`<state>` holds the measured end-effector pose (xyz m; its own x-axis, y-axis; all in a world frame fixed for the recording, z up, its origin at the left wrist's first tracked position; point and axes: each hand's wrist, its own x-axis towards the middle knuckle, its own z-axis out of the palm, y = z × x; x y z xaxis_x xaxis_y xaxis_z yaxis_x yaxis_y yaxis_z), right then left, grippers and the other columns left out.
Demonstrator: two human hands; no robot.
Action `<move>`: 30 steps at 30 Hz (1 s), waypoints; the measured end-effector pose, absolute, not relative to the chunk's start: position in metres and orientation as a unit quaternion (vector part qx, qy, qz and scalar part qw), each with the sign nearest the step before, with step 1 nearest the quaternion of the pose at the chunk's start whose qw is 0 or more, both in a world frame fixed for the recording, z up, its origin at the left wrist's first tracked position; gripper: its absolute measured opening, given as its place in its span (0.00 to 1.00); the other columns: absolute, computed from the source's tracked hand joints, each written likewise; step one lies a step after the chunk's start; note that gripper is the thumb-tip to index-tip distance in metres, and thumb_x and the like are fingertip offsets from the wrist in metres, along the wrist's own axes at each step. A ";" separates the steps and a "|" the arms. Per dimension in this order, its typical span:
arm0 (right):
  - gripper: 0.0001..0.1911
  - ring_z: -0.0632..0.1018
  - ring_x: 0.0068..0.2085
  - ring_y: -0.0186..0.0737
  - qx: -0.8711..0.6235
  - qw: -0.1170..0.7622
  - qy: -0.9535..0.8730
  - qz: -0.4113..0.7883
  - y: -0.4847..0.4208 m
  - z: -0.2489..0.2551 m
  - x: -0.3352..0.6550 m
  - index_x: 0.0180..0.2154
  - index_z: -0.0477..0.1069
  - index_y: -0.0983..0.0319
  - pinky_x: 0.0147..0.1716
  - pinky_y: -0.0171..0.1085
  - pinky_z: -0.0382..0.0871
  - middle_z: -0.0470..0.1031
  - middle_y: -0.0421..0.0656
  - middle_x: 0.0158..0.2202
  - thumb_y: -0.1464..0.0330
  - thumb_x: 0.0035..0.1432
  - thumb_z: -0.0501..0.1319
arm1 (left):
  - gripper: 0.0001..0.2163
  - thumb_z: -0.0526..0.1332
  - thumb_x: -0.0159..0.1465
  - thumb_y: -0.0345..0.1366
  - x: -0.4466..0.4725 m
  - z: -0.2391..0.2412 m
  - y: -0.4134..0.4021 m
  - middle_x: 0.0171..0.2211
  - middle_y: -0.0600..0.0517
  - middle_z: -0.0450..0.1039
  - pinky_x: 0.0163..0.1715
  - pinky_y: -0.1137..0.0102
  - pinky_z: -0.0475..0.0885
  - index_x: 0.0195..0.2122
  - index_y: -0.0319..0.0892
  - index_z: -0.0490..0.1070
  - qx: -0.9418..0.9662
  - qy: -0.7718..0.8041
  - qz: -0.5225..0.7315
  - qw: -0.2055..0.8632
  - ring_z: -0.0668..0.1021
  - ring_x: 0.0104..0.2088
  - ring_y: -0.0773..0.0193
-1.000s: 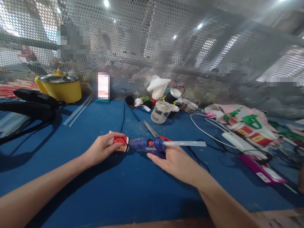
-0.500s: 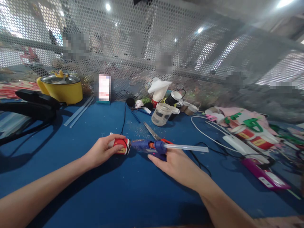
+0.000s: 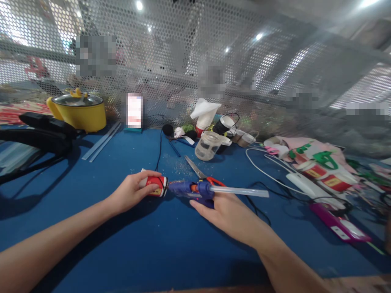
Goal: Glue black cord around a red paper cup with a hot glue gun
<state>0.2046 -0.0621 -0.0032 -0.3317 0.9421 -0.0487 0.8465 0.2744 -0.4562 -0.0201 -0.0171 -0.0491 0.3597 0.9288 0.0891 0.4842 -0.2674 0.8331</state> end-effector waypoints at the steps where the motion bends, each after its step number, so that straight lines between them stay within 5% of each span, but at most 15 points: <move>1: 0.13 0.73 0.32 0.42 -0.566 0.115 -0.790 0.205 -0.063 -0.003 0.205 0.34 0.69 0.62 0.30 0.37 0.64 0.73 0.43 0.30 0.61 0.55 0.50 | 0.17 0.54 0.57 0.41 -0.020 -0.049 -0.017 0.38 0.49 0.73 0.39 0.69 0.68 0.45 0.38 0.66 0.737 0.480 0.300 0.370 0.74 0.36 0.61; 13: 0.14 0.74 0.33 0.42 -0.549 0.154 -0.797 0.200 -0.057 -0.007 0.205 0.37 0.70 0.62 0.35 0.39 0.65 0.74 0.44 0.31 0.63 0.56 0.51 | 0.17 0.54 0.57 0.41 -0.022 -0.047 -0.018 0.37 0.49 0.74 0.36 0.69 0.69 0.45 0.39 0.66 0.739 0.471 0.297 0.379 0.75 0.35 0.62; 30: 0.11 0.75 0.33 0.43 -0.561 0.165 -0.794 0.166 -0.053 -0.005 0.202 0.34 0.70 0.62 0.29 0.36 0.64 0.74 0.44 0.31 0.65 0.55 0.52 | 0.18 0.55 0.57 0.41 -0.023 -0.049 -0.017 0.36 0.48 0.74 0.36 0.68 0.69 0.45 0.37 0.66 0.734 0.475 0.298 0.383 0.75 0.34 0.61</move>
